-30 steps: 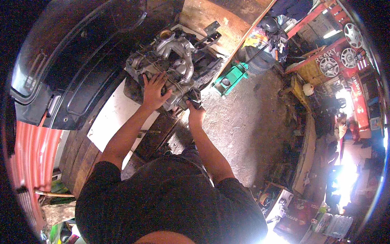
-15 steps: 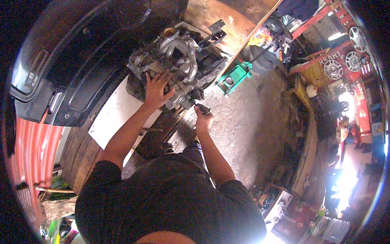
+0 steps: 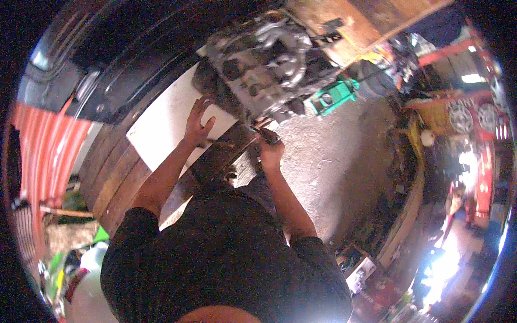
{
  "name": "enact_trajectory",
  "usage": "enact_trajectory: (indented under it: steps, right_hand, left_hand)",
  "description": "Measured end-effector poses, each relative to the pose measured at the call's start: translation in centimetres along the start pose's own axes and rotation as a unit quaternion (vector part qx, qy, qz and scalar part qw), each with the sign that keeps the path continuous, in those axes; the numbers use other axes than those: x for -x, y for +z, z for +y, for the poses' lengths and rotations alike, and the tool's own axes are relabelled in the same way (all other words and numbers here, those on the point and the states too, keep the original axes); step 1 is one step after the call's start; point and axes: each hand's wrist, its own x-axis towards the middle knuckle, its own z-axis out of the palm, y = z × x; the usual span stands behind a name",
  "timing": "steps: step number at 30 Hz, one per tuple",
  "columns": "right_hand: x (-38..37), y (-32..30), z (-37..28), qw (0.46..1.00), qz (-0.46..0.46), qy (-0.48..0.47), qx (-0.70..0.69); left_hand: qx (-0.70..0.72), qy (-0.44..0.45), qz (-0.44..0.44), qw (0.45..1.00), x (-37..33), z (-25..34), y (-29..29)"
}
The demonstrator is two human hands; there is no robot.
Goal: The person uses a wrench to loosen and remove bolts from a car engine block resting on a wooden workbench. The person repeatedly positions the wrench, turns it, and removes loosened bolts by hand.
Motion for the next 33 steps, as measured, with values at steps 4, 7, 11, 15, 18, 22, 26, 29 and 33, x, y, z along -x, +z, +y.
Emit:
enact_trajectory:
  steps: [4, 7, 11, 15, 18, 22, 26, 29, 33]
  right_hand:
    - [0.9, 4.2, 0.9, 0.993, -0.093, 0.063, 0.022]
    - [-1.1, 6.4, 8.6, 0.980, -0.142, -0.001, 0.142]
    - [-1.4, 11.4, 11.4, 0.918, -0.240, -0.021, 0.316]
    - [0.5, 15.0, 10.9, 0.874, -0.318, -0.062, 0.362]
    - [2.0, 17.2, 12.7, 0.873, -0.348, -0.071, 0.336]
    - [3.6, 19.1, 15.1, 0.845, -0.350, -0.086, 0.394]
    - [4.6, 20.0, 14.9, 0.825, -0.337, -0.061, 0.449]
    - [5.1, 20.0, 12.6, 0.818, -0.352, -0.023, 0.454]
    - [5.4, 19.7, 11.7, 0.834, -0.331, -0.036, 0.439]
  left_hand:
    - [0.021, -0.070, 0.068, 0.995, 5.8, -3.8, -3.0]
    - [-0.048, -0.154, 0.080, 0.984, 8.4, -3.7, -5.8]
    - [-0.047, -0.252, 0.126, 0.958, 12.6, -5.9, -6.9]
    - [-0.080, -0.314, 0.133, 0.937, 15.6, -6.9, -7.0]
    - [-0.076, -0.344, 0.125, 0.928, 17.1, -6.9, -6.8]
    - [-0.088, -0.353, 0.123, 0.923, 18.9, -7.5, -6.5]
    - [-0.035, -0.396, 0.152, 0.905, 21.2, -9.0, -6.1]
    - [-0.053, -0.415, 0.134, 0.898, 20.7, -6.9, -7.6]
    - [-0.103, -0.386, 0.125, 0.908, 21.6, -7.6, -7.9]
